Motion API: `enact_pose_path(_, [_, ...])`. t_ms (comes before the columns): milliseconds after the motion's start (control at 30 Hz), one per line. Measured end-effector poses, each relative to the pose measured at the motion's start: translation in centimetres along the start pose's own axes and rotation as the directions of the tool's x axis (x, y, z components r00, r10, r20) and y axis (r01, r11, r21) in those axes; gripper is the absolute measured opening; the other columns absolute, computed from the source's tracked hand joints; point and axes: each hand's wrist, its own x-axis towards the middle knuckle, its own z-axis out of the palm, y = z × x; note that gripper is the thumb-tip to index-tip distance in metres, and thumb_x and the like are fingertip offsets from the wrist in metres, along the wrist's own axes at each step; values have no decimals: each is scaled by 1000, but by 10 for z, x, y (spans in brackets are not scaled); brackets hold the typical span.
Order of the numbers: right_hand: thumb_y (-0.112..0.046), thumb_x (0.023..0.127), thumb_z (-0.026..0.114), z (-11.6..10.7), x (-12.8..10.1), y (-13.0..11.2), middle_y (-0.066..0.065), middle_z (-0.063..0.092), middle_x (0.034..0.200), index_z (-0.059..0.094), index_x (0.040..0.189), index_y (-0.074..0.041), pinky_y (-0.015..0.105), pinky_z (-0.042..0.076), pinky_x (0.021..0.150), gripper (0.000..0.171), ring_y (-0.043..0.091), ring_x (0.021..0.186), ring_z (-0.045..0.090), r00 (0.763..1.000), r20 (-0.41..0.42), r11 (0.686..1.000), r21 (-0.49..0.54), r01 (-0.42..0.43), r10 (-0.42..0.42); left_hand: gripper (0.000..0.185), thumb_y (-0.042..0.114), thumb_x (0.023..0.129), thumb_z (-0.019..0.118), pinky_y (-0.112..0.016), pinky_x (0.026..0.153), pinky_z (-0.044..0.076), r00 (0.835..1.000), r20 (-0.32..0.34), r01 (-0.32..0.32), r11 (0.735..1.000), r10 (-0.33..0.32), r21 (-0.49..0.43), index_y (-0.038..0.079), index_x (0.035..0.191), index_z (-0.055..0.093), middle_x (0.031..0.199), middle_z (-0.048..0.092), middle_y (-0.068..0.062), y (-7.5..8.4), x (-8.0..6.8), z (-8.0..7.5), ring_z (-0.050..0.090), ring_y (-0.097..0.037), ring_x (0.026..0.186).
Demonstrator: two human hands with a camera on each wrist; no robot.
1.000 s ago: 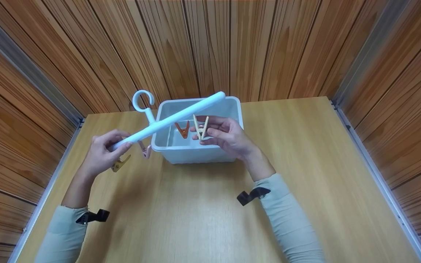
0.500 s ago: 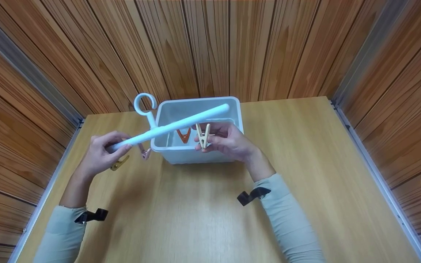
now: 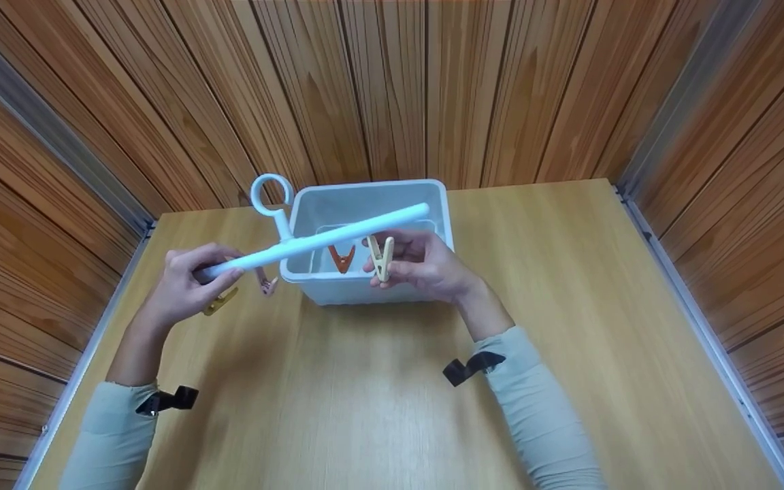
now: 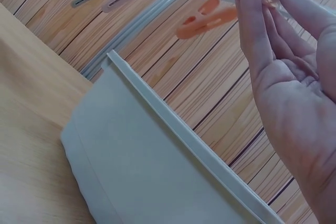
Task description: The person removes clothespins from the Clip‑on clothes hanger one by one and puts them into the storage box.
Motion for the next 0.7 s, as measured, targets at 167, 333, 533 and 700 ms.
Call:
enact_pose_path(167, [6,111,62,4,-1,0,7,83,126,63,152,-3,26,68,93,42,16,109,85,998,-70,998,-64,-9,4,20,17,100,85,-20,63,49,999,-12,47,999,-47,1,6,115,81,83,80,-8,2,-2,4,63,-8,68])
enact_pose_path(333, [6,110,63,2,-2,1,7,84,124,65,147,-4,30,68,92,39,16,110,86,999,-28,992,-124,26,-29,20,18,100,85,-20,60,45,999,-2,40,999,-40,8,6,116,81,81,78,-8,3,-1,2,60,-7,66])
enact_pose_path(533, [12,106,63,0,-6,5,6,85,122,66,143,-3,32,69,91,40,15,108,86,998,-26,957,-285,50,-59,21,16,98,87,-20,62,45,1000,-18,-6,999,7,46,6,117,81,86,80,-9,3,-2,-1,59,-9,67])
enact_pose_path(700, [18,103,62,0,-11,6,2,87,120,68,141,-9,32,69,89,46,13,105,86,993,-109,927,-375,-8,-35,22,21,99,87,-20,62,42,1000,-18,-16,993,19,114,8,117,82,86,79,-9,4,-3,-2,58,-12,67])
